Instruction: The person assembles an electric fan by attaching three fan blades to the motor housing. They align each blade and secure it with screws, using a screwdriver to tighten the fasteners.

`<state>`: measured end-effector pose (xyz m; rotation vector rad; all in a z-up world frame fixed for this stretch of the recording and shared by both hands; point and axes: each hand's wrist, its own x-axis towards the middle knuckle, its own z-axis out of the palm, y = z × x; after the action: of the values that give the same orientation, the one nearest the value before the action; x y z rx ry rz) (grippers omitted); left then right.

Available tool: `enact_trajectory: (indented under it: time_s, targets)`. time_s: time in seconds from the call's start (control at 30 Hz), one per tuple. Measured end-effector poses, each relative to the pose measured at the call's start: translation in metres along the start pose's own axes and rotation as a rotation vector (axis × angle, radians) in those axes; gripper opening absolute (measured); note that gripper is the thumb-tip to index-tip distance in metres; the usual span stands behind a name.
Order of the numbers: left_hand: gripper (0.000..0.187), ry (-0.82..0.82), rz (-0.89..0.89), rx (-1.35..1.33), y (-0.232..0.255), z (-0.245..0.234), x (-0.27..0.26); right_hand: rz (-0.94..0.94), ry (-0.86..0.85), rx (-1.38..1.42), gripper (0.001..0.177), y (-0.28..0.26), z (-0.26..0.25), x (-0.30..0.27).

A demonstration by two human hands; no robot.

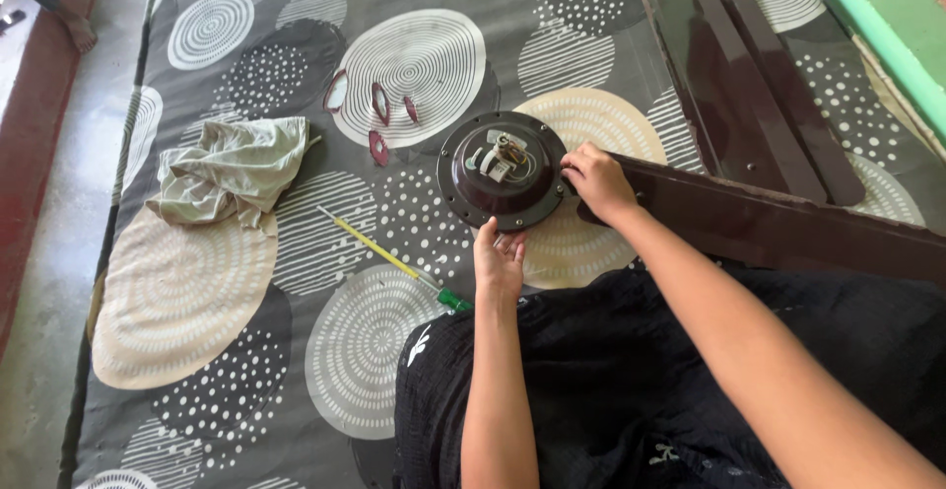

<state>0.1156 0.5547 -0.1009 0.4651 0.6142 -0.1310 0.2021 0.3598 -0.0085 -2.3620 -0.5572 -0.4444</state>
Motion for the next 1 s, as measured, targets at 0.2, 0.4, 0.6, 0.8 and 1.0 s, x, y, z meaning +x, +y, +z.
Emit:
enact_trajectory:
  time_s: [0.2, 0.4, 0.6, 0.8, 1.0]
  targets:
    - [0.065, -0.004, -0.007, 0.017, 0.0, -0.001, -0.002, 0.191, 0.051, -0.031, 0.019, -0.008, 0.017, 0.001]
    - [0.064, -0.001, 0.001, 0.014, -0.001, 0.0, -0.006, 0.171, 0.017, 0.116, 0.01, 0.006, 0.013, 0.0]
    - [0.061, -0.001, 0.007, 0.021, 0.0, -0.001, -0.004, 0.245, 0.016, 0.134, 0.017, 0.022, 0.022, 0.006]
    - [0.057, 0.004, 0.005, 0.028, -0.002, -0.005, 0.002, 0.16, -0.035, 0.273, 0.013, 0.041, 0.017, 0.002]
    - [0.055, -0.002, 0.008, 0.023, 0.001, -0.006, -0.001, 0.214, 0.006, 0.324, 0.016, 0.04, 0.024, 0.002]
